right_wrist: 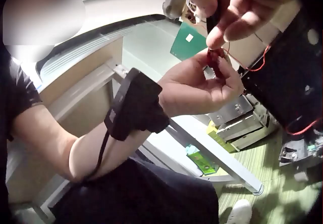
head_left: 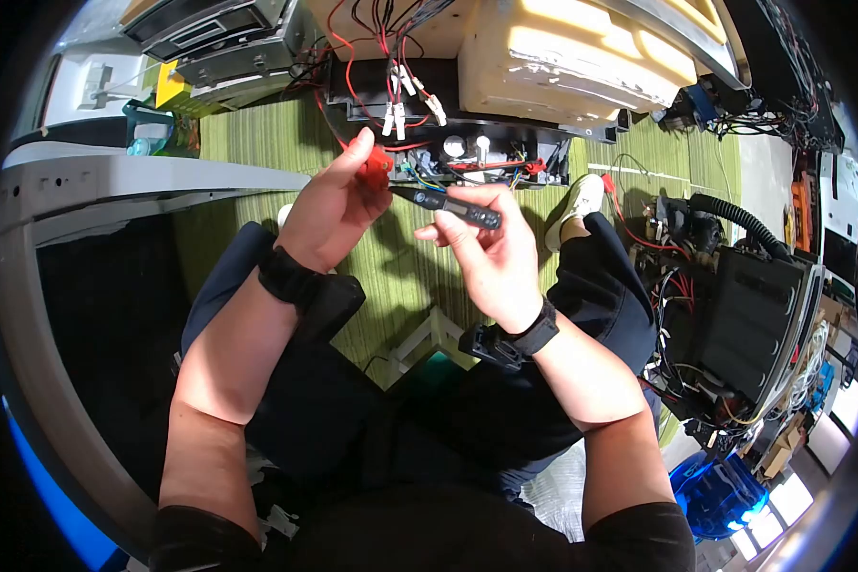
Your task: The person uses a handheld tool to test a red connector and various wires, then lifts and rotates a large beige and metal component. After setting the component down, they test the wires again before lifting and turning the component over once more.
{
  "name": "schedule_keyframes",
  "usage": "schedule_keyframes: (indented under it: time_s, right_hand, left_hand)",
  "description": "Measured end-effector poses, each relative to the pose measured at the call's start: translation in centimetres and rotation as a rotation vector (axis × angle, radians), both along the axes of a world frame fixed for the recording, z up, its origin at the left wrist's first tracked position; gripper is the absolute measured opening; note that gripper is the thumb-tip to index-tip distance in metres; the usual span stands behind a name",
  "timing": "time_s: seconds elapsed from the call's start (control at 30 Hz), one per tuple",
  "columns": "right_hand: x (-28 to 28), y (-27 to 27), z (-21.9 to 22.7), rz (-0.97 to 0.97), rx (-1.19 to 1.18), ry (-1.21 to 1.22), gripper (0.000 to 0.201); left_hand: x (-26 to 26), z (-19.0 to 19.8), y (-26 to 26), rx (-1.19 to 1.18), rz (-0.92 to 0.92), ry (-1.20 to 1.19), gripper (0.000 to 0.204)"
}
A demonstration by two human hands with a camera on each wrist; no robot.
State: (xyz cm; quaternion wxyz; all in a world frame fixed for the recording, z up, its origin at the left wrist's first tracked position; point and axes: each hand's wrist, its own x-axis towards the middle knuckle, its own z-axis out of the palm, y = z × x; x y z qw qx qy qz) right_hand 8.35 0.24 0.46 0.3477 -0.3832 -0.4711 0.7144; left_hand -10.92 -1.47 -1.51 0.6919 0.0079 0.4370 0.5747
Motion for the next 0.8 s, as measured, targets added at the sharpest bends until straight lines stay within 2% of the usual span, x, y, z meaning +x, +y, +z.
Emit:
schedule_keyframes:
  time_s: [0.03,0.13,0.23,0.43,0.67,0.8]
  right_hand:
    - [0.0,-0.2,-0.2,0.002,0.000,0.001,0.024]
    - [0.1,-0.4,-0.4,0.053,0.228,-0.097,0.024]
    - [-0.1,-0.3,0.0,0.003,0.337,-0.138,0.023]
    - [0.0,0.3,-0.3,-0.097,0.279,-0.114,0.023]
    - [-0.1,0.4,-0.6,-0.071,0.279,-0.137,0.022]
    - [0.0,0.4,-0.6,-0.063,0.279,-0.172,0.022]
  left_hand:
    - [0.0,-0.2,0.0,-0.034,-0.003,0.019,0.025]
    - [0.0,-0.5,-0.2,-0.088,-0.005,0.023,0.027]
    - [0.3,0.1,-0.1,-0.125,-0.012,0.035,0.029]
    - [0.7,0.3,0.2,-0.136,0.007,0.058,0.033]
    - [0.8,0.3,0.2,-0.099,-0.024,0.073,0.035]
    - [1.1,0.5,0.5,-0.131,0.018,0.080,0.035]
